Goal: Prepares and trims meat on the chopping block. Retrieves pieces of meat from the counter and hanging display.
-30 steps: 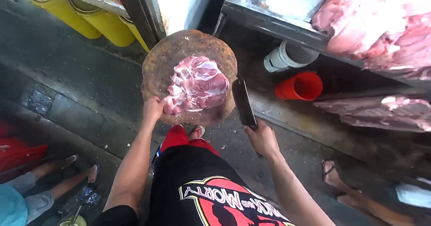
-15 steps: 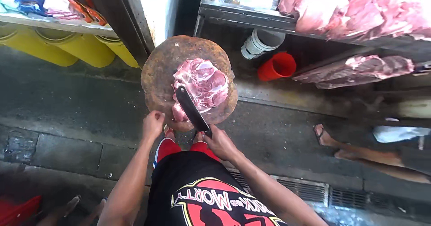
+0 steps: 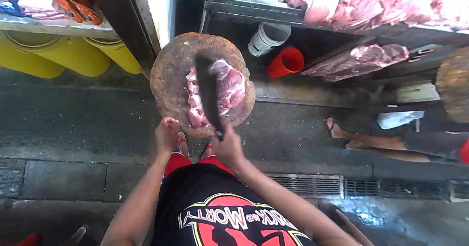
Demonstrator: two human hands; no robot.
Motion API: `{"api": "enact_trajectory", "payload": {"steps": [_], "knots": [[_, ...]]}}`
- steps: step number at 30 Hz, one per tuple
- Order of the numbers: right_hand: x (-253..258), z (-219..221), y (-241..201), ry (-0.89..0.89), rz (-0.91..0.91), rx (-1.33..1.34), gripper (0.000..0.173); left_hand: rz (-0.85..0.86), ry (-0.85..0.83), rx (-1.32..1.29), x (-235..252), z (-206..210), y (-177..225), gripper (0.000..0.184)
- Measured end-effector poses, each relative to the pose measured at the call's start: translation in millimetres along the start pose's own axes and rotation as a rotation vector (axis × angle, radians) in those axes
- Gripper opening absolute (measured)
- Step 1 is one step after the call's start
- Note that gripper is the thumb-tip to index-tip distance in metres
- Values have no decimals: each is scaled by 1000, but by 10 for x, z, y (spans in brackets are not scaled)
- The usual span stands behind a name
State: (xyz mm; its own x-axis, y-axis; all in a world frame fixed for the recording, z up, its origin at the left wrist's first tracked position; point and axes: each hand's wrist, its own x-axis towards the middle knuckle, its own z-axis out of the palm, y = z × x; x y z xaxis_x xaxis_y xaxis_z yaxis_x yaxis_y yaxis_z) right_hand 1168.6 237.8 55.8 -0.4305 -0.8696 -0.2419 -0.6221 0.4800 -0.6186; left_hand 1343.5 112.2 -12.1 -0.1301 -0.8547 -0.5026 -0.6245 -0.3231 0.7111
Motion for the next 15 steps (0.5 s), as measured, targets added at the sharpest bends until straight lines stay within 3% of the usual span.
{"api": "enact_trajectory", "payload": {"steps": [2,4,6,9,12,15], "knots": [[-2,347,235,-392,264,-224,44,8,-75,132,-43,124,-22,35],[10,401,225,-496,319,-310,42,46,-162,305,-34,279,45,53],[-31,369,200,-530,323,-314,40,51,-229,474,-64,459,122,66],[33,307,331,-539,275,-231,39,54,-186,646,9,684,244,55],[15,138,425,-525,228,-143,36,57,-76,623,94,740,205,34],[-42,-145,369,-400,151,-52,34,33,-54,452,127,624,150,30]]}}
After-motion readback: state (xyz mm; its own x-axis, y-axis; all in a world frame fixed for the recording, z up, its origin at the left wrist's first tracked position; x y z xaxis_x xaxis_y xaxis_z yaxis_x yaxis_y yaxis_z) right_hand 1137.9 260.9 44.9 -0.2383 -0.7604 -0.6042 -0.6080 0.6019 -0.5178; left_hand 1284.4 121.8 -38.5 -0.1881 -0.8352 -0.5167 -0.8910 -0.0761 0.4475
